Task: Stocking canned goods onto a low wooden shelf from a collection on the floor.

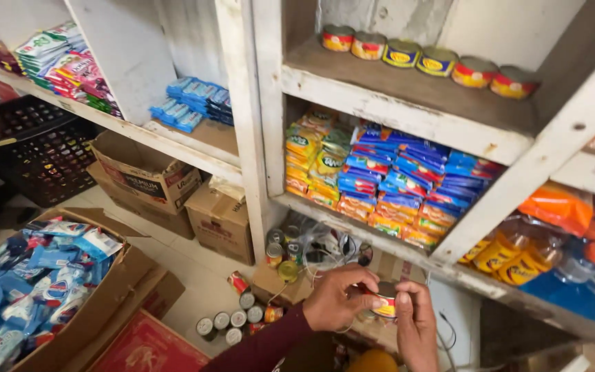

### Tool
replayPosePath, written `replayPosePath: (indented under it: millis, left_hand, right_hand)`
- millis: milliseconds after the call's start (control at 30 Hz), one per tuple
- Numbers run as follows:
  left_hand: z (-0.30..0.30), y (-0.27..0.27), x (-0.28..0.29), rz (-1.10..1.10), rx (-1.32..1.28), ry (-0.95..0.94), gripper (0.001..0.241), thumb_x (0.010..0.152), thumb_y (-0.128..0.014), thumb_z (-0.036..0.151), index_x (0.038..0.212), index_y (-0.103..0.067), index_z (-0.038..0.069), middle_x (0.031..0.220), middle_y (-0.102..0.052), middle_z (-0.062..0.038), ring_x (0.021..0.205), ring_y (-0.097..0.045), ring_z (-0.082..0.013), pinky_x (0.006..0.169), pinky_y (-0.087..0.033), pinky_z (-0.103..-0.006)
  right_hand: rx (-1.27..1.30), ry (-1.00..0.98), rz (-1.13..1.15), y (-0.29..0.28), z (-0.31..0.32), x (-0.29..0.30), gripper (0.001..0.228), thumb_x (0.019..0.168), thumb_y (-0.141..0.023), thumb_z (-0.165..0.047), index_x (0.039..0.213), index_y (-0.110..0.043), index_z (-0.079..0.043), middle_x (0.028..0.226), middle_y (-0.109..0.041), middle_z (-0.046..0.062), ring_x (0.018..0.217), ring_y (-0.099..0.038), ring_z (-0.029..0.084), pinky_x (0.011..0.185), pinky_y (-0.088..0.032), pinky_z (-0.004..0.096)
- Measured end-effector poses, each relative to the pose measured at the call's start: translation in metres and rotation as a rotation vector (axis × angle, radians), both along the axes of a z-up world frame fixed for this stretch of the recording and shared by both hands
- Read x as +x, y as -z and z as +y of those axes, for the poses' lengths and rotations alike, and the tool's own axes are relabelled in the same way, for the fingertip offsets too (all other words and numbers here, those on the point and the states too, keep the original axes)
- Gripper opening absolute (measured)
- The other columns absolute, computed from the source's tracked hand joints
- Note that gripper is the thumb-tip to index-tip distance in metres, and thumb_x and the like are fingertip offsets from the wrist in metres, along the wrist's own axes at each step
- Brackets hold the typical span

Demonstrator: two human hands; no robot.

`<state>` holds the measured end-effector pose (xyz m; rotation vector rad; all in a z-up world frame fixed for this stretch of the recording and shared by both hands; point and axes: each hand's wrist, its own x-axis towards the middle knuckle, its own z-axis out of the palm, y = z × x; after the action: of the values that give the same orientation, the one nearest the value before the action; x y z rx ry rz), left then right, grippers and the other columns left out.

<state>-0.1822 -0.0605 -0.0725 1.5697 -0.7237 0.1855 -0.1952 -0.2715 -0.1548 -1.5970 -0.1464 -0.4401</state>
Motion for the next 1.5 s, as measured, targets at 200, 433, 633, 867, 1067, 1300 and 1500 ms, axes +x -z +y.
replayPosePath:
  millis: [200, 433, 633, 867, 1067, 1300, 1500]
  left_hand:
    - [0.022, -0.048, 0.02, -0.139, -0.028, 0.094, 0.018, 0.089, -0.082, 0.012, 0.098, -0.069, 0.004, 0.11, -0.068, -0.01, 0.104, -0.069, -0.0223, 0.088, -0.056, -0.0327]
    - [0.038, -0.113, 0.033, -0.446, 0.103, -0.022, 0.014, 0.088, -0.08, 0.009, 0.096, -0.069, 0.005, 0.114, -0.068, -0.012, 0.102, -0.072, -0.0285, 0.085, -0.058, -0.0366]
    - [0.05, -0.163, 0.054, -0.606, 0.17, -0.07, 0.013, 0.089, -0.078, 0.009, 0.096, -0.067, 0.006, 0.116, -0.066, -0.013, 0.098, -0.071, -0.03, 0.081, -0.058, -0.037]
    - [0.062, -0.207, 0.094, -0.809, 0.159, -0.136, 0.011, 0.092, -0.075, 0.011, 0.098, -0.067, 0.007, 0.118, -0.064, -0.013, 0.099, -0.07, -0.0314, 0.082, -0.059, -0.0389]
    - [0.081, -0.236, 0.179, -0.938, 0.13, -0.315, 0.003, 0.095, -0.069, 0.008, 0.097, -0.071, 0.007, 0.108, -0.068, -0.015, 0.097, -0.07, -0.0349, 0.092, -0.056, -0.0444]
    - [0.113, -0.292, 0.281, -0.762, 0.396, -0.751, 0.008, 0.078, -0.069, 0.0, 0.084, -0.074, 0.002, 0.089, -0.069, -0.023, 0.084, -0.068, -0.0429, 0.075, -0.055, -0.0513]
    - [0.086, -0.272, 0.397, -0.83, 0.749, -0.847, 0.011, 0.084, -0.064, -0.001, 0.088, -0.074, 0.002, 0.096, -0.071, -0.023, 0.09, -0.073, -0.0404, 0.075, -0.06, -0.048]
  right_hand:
    - [-0.039, -0.156, 0.052, -0.077, -0.004, 0.009, 0.027, 0.092, -0.066, -0.013, 0.118, -0.061, -0.008, 0.121, -0.064, 0.009, 0.089, -0.063, 0.012, 0.066, -0.056, 0.032]
    - [-0.437, -0.04, -0.271, -0.158, 0.008, 0.024, 0.027, 0.08, -0.081, -0.007, 0.103, -0.066, -0.004, 0.132, -0.068, 0.014, 0.105, -0.067, 0.014, 0.088, -0.057, 0.031]
    - [-0.662, 0.073, -0.41, -0.233, 0.029, 0.037, 0.029, 0.075, -0.086, -0.011, 0.095, -0.067, -0.004, 0.125, -0.073, 0.015, 0.099, -0.071, 0.018, 0.083, -0.057, 0.032]
    - [-0.801, 0.114, -0.652, -0.297, 0.048, 0.07, 0.027, 0.079, -0.083, -0.009, 0.096, -0.063, -0.003, 0.125, -0.07, 0.021, 0.116, -0.071, 0.029, 0.094, -0.056, 0.039]
    - [-0.775, 0.062, -0.656, -0.322, 0.042, 0.133, 0.022, 0.088, -0.082, -0.01, 0.097, -0.064, -0.003, 0.112, -0.071, 0.013, 0.113, -0.071, 0.023, 0.089, -0.058, 0.033]
    - [-0.787, 0.117, -0.571, -0.361, 0.058, 0.221, 0.025, 0.091, -0.084, -0.015, 0.098, -0.062, -0.003, 0.091, -0.071, 0.007, 0.084, -0.069, 0.011, 0.079, -0.057, 0.029]
    - [-0.759, 0.189, -0.46, -0.367, 0.066, 0.286, 0.025, 0.091, -0.084, -0.017, 0.094, -0.063, -0.004, 0.081, -0.071, 0.005, 0.075, -0.064, 0.01, 0.069, -0.053, 0.028]
